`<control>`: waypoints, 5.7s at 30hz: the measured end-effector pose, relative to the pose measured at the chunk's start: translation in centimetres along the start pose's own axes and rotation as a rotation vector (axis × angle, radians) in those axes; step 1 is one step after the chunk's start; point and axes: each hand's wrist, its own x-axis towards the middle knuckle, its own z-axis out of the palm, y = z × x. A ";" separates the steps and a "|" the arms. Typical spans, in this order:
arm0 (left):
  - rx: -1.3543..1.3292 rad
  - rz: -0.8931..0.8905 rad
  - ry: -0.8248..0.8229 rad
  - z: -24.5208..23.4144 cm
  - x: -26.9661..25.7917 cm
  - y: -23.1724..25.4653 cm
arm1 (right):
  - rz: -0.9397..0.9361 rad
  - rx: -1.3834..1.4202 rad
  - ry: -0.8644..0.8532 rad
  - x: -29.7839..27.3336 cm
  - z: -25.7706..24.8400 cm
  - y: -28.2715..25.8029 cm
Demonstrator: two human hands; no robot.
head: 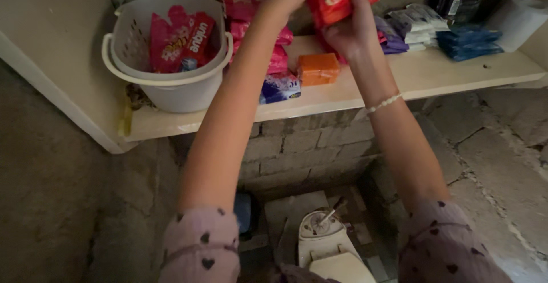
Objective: The person organizes various packages of laundry detergent, bars of soap, and rolls of toilet paper on a shelf above a toilet.
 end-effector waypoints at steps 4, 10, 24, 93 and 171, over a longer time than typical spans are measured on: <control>-0.217 -0.072 -0.060 1.1 2.6 -3.1 | -0.089 -0.300 -0.027 -1.4 0.9 -0.7; -0.051 -0.114 -0.210 0.3 2.3 -1.5 | -0.290 -1.004 0.267 -2.8 -1.0 -3.4; 0.905 0.100 -0.322 -2.7 0.4 0.5 | -0.360 -2.041 0.132 2.2 -8.0 -1.4; 0.788 0.498 0.221 7.1 -18.2 3.5 | -0.683 -0.796 0.507 -6.8 -12.1 -4.7; 1.248 0.125 -0.550 9.5 6.1 1.8 | -0.661 -1.398 -0.007 -6.4 -6.4 -3.3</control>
